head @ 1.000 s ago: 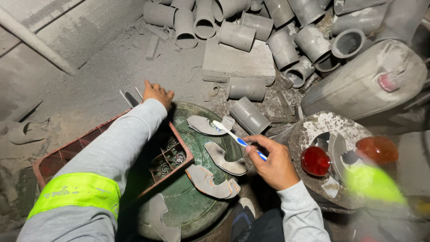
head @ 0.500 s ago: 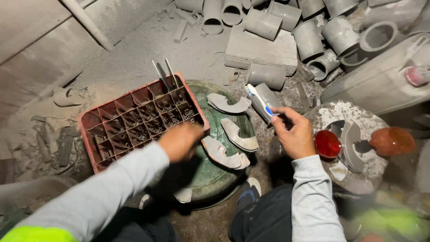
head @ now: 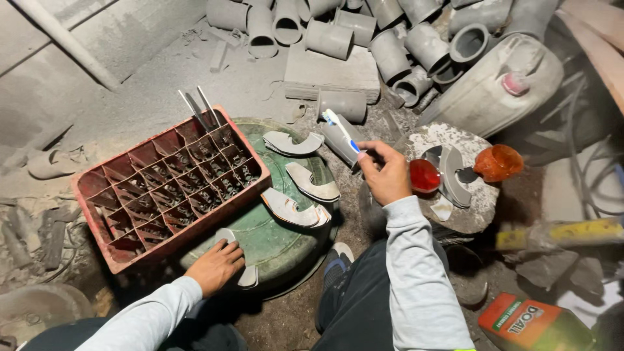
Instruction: The person sits on the ground and uses a toothbrush to scrub curved white PVC pipe pieces. They repeatedly dip the brush into a small red container of liquid and scrub each piece before placing it into a red compartmentalized tray.
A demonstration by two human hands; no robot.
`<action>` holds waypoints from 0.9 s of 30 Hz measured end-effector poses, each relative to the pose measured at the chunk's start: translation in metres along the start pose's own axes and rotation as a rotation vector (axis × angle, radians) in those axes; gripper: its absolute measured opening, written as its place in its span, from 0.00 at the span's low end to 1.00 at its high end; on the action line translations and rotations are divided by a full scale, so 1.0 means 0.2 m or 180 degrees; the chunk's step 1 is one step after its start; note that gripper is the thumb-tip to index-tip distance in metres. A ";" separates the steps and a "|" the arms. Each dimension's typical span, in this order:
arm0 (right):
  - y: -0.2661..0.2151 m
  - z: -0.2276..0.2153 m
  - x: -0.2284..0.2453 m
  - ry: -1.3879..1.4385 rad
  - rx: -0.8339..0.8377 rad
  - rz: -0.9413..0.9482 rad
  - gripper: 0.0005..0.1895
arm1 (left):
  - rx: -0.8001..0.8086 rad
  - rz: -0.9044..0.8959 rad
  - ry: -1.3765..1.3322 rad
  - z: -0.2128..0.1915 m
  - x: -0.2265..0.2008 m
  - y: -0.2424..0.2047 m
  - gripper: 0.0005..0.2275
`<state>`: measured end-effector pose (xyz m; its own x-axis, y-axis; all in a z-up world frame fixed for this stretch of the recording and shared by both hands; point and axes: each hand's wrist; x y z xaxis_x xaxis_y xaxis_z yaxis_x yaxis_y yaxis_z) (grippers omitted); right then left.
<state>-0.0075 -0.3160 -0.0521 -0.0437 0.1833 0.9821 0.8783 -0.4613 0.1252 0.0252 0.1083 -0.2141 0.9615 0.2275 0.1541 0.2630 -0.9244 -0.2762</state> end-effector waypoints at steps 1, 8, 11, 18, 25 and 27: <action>-0.01 0.00 0.00 -0.0027 0.0015 -0.0056 0.11 | 0.0030 -0.0008 -0.0101 -0.01 0.00 0.01 0.14; -0.03 0.02 0.00 -0.0208 -0.0055 -0.0376 0.10 | -0.0053 -0.0371 -0.0540 -0.15 0.03 0.07 0.18; -0.03 -0.09 0.02 0.0056 -0.0328 -0.0361 0.10 | -0.0341 -0.1078 -0.1496 -0.30 0.09 0.11 0.22; -0.14 -0.50 -0.02 0.0144 -0.0741 -0.0180 0.12 | -0.0765 -0.1777 -0.6781 -0.66 0.02 0.15 0.23; -0.27 -0.74 -0.25 -0.1256 -0.0989 -0.0078 0.13 | -0.1325 -0.1054 -0.8186 -0.83 -0.24 0.26 0.25; -0.28 -0.79 -0.31 -0.1899 -0.1066 -0.0004 0.12 | -0.0888 -0.1297 -0.8336 -0.82 -0.30 0.28 0.25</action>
<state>-0.1296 -0.4395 -0.0971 0.3096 0.5867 0.7483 0.6796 -0.6870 0.2574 -0.0309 -0.0068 -0.0827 -0.7636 -0.1649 -0.6242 0.5189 -0.7321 -0.4413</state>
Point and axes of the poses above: each hand's wrist, its own y-axis towards the middle knuckle, its own z-axis out of the palm, x = y × z, and after that the axes turned 15 degrees about y, right-handed
